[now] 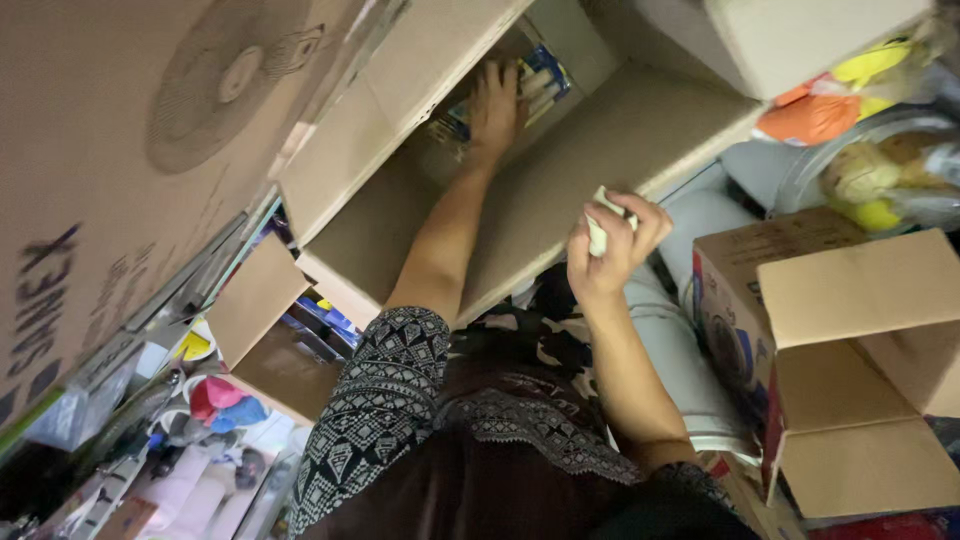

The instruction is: The person wipes packaged tools with a cloth, places them into a cardboard box, and then rearranges several boxes containing electrical supplies and tools on the floor.

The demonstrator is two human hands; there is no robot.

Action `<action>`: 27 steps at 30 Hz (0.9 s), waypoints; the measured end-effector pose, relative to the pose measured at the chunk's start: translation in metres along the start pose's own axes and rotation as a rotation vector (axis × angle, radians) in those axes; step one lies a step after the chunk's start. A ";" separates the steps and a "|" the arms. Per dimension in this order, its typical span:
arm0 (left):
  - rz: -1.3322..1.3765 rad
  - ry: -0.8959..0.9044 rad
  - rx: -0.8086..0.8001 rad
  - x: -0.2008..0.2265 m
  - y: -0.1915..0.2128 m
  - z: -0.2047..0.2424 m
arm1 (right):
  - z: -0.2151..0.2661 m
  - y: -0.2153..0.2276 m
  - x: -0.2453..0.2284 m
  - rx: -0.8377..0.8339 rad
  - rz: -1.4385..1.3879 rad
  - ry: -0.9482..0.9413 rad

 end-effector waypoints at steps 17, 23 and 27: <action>0.406 -0.362 0.427 0.159 0.273 0.116 | -0.017 0.044 -0.033 -0.061 0.030 0.160; 0.650 -0.514 0.492 0.209 0.359 0.177 | -0.008 0.088 -0.055 -0.186 -0.233 -0.211; 0.834 -0.614 0.398 0.242 0.389 0.212 | 0.005 0.122 -0.099 -0.189 -0.334 -0.159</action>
Point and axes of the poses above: each hand's wrist, its own z-axis away from the middle knuckle, its own y-axis out of the back of the hand, x = y × z, the point moved 5 cm from there along -z, towards the middle knuckle
